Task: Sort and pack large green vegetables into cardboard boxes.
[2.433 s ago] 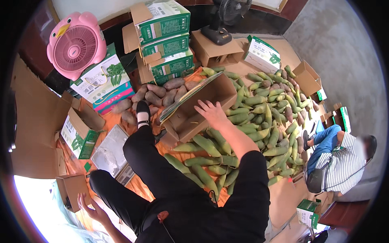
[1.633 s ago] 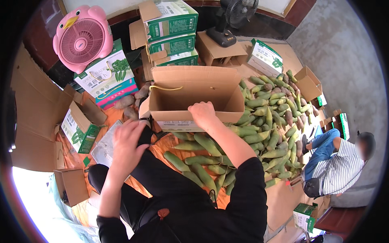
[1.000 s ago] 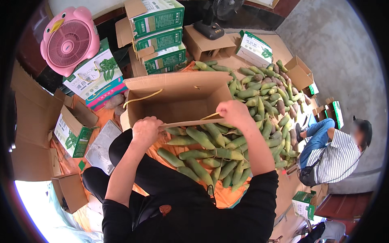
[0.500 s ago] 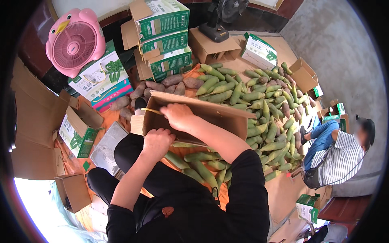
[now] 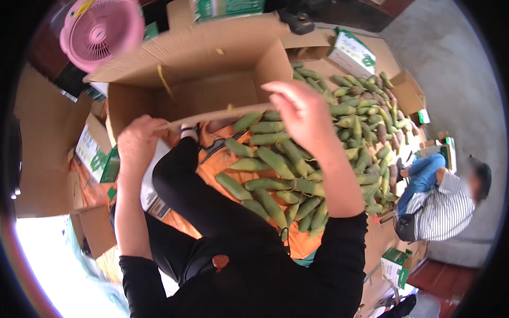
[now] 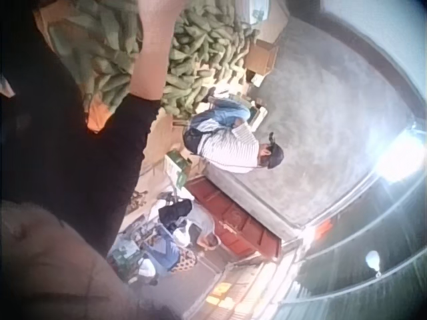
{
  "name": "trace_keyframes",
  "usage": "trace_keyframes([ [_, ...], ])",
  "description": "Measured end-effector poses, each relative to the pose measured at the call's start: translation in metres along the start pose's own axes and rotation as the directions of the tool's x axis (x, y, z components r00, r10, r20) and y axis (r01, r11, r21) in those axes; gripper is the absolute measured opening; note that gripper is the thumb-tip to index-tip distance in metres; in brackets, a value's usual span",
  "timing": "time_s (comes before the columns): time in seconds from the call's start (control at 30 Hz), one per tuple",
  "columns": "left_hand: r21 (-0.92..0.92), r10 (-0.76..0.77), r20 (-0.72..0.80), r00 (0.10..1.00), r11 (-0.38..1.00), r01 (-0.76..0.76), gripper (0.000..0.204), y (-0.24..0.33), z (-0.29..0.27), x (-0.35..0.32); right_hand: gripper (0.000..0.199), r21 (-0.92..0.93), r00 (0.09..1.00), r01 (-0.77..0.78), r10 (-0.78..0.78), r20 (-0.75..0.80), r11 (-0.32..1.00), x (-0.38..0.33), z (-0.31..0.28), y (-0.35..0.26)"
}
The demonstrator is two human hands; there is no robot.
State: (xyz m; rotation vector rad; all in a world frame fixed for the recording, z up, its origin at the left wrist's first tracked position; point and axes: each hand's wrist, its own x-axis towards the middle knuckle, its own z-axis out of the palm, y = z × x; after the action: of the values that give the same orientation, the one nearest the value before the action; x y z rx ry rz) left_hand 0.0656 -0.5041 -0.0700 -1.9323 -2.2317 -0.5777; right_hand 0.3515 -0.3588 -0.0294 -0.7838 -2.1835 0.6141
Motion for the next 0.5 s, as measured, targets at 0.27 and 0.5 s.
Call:
trace_keyframes([
  [0.27,0.022,-0.385,0.087,0.919,0.923,0.384,0.017,-0.088,-0.051,-0.07,0.014,-0.173,0.96,-0.205,0.232,0.157,0.963,-0.085,0.067,0.094],
  [0.5,0.112,-0.541,0.205,0.816,0.841,0.53,0.019,-0.148,-0.014,-0.161,0.015,-0.315,0.704,-0.472,0.568,0.427,0.823,-0.231,0.157,0.149],
])
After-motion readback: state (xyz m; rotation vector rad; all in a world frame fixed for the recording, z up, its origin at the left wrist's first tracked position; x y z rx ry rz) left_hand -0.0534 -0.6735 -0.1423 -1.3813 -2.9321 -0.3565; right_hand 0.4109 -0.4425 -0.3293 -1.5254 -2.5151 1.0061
